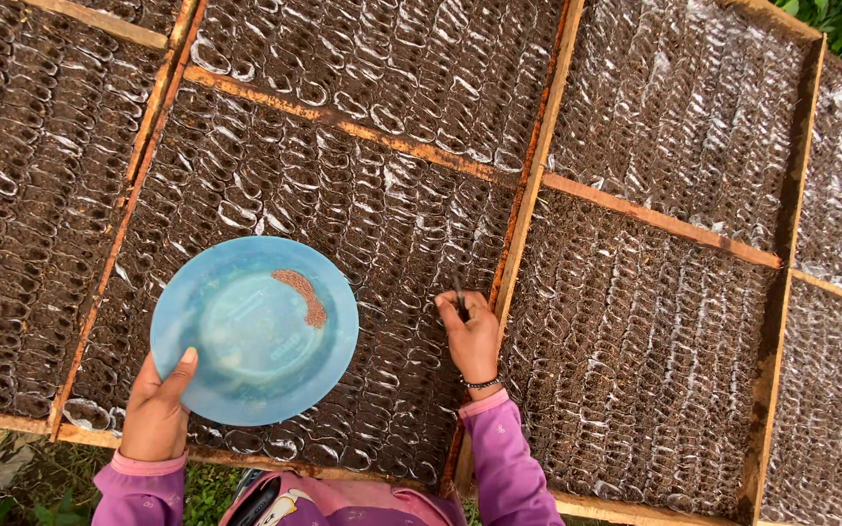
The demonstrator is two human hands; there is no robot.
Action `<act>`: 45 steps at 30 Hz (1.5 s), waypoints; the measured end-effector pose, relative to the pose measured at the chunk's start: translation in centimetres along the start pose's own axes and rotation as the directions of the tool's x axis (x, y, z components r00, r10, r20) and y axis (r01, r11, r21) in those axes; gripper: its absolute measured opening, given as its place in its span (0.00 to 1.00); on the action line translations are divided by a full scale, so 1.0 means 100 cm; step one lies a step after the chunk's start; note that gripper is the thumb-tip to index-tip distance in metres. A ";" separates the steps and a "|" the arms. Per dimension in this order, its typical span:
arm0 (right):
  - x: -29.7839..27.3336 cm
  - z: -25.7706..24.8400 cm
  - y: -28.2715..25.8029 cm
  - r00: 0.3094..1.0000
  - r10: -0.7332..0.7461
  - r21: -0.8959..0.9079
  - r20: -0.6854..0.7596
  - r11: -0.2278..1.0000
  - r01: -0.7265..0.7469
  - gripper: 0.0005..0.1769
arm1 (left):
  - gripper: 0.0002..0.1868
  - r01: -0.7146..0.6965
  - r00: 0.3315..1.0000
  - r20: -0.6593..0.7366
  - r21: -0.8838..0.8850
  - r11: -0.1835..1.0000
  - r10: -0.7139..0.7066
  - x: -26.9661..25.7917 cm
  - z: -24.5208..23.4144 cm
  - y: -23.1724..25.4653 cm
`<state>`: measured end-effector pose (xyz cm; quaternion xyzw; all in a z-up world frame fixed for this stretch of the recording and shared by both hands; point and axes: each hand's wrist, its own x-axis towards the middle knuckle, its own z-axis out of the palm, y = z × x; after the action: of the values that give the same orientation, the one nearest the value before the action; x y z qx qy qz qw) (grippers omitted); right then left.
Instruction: The person holds a blue bowl in the left hand and uses the right hand to pick small seeds, placing them into individual cells of a seedling tray. The action is repeated across multiple trays arranged on a wooden frame.
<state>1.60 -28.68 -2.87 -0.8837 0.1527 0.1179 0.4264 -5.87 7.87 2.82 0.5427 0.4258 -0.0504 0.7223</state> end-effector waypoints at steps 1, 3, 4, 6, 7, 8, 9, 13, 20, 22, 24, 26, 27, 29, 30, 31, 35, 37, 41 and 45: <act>0.002 0.003 -0.006 1.000 0.005 0.005 -0.001 1.000 -0.005 0.04 | 0.24 0.000 1.000 0.001 0.007 1.000 0.000 0.001 0.002 0.000; 0.005 0.007 -0.019 0.995 -0.094 -0.028 0.018 0.995 0.094 0.07 | 0.23 -0.020 1.000 -0.013 0.010 1.000 0.020 0.003 0.004 0.000; 0.006 0.010 -0.021 0.996 -0.090 -0.024 0.018 0.996 0.090 0.07 | 0.23 -0.019 1.000 -0.013 0.015 1.000 0.019 0.003 0.006 0.002; 0.010 0.013 -0.025 0.997 -0.075 -0.009 0.034 0.997 0.075 0.10 | 0.23 -0.010 1.000 -0.024 0.022 1.000 0.010 0.002 0.010 0.003; 0.011 0.013 -0.025 0.996 -0.074 -0.010 0.039 0.997 0.074 0.10 | 0.23 -0.007 1.000 -0.028 0.022 1.000 0.008 0.002 0.013 0.004; 0.012 0.013 -0.027 0.994 -0.107 -0.024 0.022 0.994 0.107 0.10 | 0.22 -0.036 0.999 -0.015 0.058 0.998 0.037 0.003 0.014 0.004; 0.012 0.013 -0.028 0.990 -0.142 -0.041 0.010 0.989 0.142 0.09 | 0.21 -0.063 0.998 -0.003 0.090 0.994 0.063 0.002 0.015 0.003; 0.003 0.005 -0.037 0.981 -0.189 -0.015 0.040 0.982 0.190 0.07 | 0.22 -0.022 1.000 -0.008 0.150 0.988 0.024 0.005 0.008 -0.001; -0.026 0.009 -0.058 0.974 -0.220 -0.088 0.060 0.970 0.225 0.14 | 0.27 0.018 0.995 0.088 0.278 0.960 -0.044 -0.017 0.008 0.004; -0.048 0.017 -0.072 0.971 -0.231 -0.093 0.064 0.967 0.237 0.17 | 0.28 0.075 0.989 0.103 0.292 0.953 -0.109 -0.026 0.005 0.003; -0.068 0.026 -0.091 0.842 -0.450 -0.304 0.297 0.792 0.530 0.18 | 0.29 0.103 0.976 0.152 0.314 0.944 -0.157 -0.030 0.005 -0.003; -0.083 0.046 -0.084 0.838 -0.410 -0.409 0.359 0.738 0.537 0.22 | 0.30 0.109 0.970 0.172 0.313 0.944 -0.169 -0.032 0.005 -0.004; -0.091 0.056 -0.081 0.831 -0.363 -0.503 0.422 0.669 0.548 0.27 | 0.30 0.118 0.966 0.185 0.309 0.944 -0.182 -0.034 0.003 -0.006; -0.097 0.067 -0.079 0.815 -0.412 -0.481 0.408 0.662 0.575 0.16 | 0.29 0.109 0.966 0.195 0.288 0.951 -0.169 -0.035 -0.005 -0.008; -0.100 0.072 -0.077 0.798 -0.460 -0.461 0.390 0.653 0.601 0.06 | 0.29 0.096 0.966 0.207 0.266 0.959 -0.155 -0.035 -0.008 -0.010; -0.102 0.072 -0.076 0.799 -0.459 -0.463 0.389 0.653 0.600 0.06 | 0.29 0.097 0.965 0.210 0.266 0.959 -0.156 -0.035 -0.010 -0.009; -0.108 0.070 -0.085 0.807 -0.451 -0.322 0.381 0.754 0.573 0.04 | 0.28 0.094 0.966 0.201 0.318 0.944 -0.164 -0.036 -0.020 -0.006; -0.107 0.063 -0.088 0.826 -0.412 -0.246 0.384 0.817 0.522 0.03 | 0.28 0.095 0.966 0.201 0.318 0.943 -0.165 -0.036 -0.020 -0.007; -0.083 0.044 -0.064 0.953 -0.224 0.031 0.204 0.974 0.222 0.09 | 0.27 0.078 0.981 0.152 0.265 0.961 -0.122 -0.032 -0.025 -0.008; -0.045 0.018 -0.011 0.996 -0.079 -0.081 -0.034 0.994 0.076 0.07 | 0.28 0.078 0.989 0.106 0.201 0.976 -0.101 -0.026 -0.034 -0.006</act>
<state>-2.32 -25.87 -1.60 -0.9074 0.1214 0.0908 0.3919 -9.74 9.44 3.95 0.5878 0.4002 -0.1562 0.6855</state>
